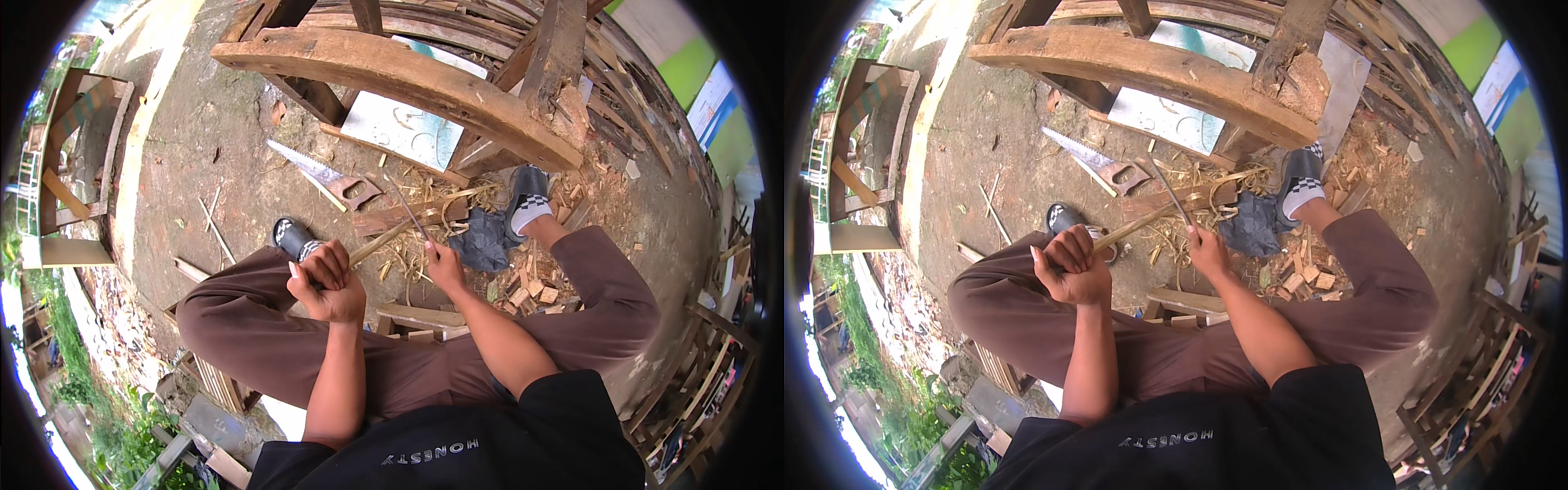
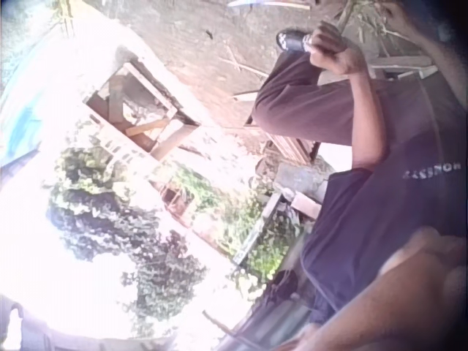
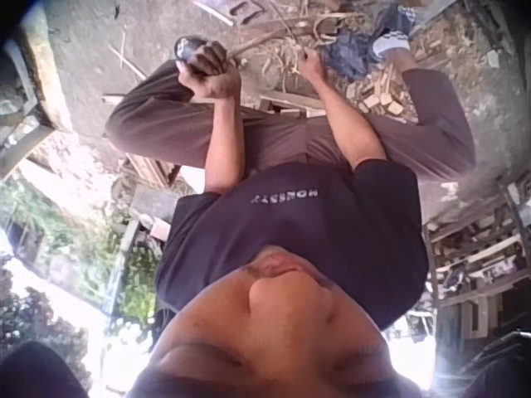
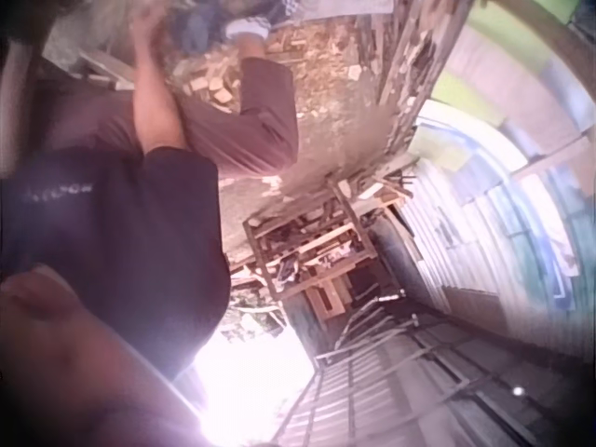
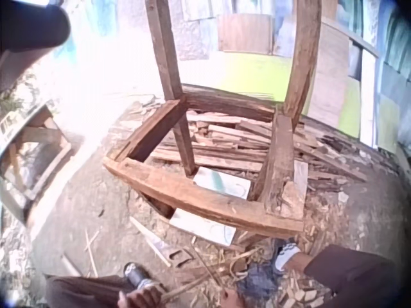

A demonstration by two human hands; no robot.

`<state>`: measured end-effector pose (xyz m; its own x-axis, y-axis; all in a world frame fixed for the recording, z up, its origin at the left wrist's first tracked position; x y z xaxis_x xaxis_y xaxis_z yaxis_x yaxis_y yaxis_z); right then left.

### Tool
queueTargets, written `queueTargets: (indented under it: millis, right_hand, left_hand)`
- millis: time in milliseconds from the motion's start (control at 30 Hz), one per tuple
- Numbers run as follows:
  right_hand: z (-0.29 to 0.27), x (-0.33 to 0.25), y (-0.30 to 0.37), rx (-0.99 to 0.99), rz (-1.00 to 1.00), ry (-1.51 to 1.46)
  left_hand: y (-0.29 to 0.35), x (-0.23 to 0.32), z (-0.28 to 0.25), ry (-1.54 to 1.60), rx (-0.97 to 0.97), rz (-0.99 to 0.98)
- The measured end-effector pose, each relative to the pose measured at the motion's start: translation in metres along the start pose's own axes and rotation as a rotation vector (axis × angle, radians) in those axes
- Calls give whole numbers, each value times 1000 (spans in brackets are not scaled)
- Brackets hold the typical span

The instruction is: The person sits on the ground and uses a knife to shave thin strips from a small wooden stick. The person repeatedly turns the stick and shaves it from different sides, producing wood shavings that accumulate on the ground.

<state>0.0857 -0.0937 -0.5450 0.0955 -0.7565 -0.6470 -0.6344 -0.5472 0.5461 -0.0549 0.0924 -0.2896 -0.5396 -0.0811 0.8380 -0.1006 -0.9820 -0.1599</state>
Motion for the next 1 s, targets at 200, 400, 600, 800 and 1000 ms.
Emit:
queueTargets:
  millis: [200,400,600,800,1000]
  right_hand:
    - [1,48,-11,49,45,45]
    - [8,34,-19,98,46,-44]
    - [12,56,-23,47,213,29]
    - [8,43,-21,-41,297,-34]
    - [-34,-15,8,-224,323,-96]
  left_hand:
    - [-1,0,5,21,-12,1]
    - [-1,-2,4,3,-18,7]
    - [-5,0,4,5,-56,-15]
    - [-5,0,10,43,-109,-43]
    - [-10,-9,2,105,-119,-100]
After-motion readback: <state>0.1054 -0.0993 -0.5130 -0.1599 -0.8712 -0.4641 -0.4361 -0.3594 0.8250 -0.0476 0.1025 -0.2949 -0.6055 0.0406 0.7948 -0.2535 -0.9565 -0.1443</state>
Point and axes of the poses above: each hand's wrist, its own y-axis away from the middle knuckle, its own z-axis out of the palm, x = y × z, the point moved 9 cm from there along -y, towards the middle knuckle, and after that the axes turned 5 degrees about x, right-handed, at the moved point
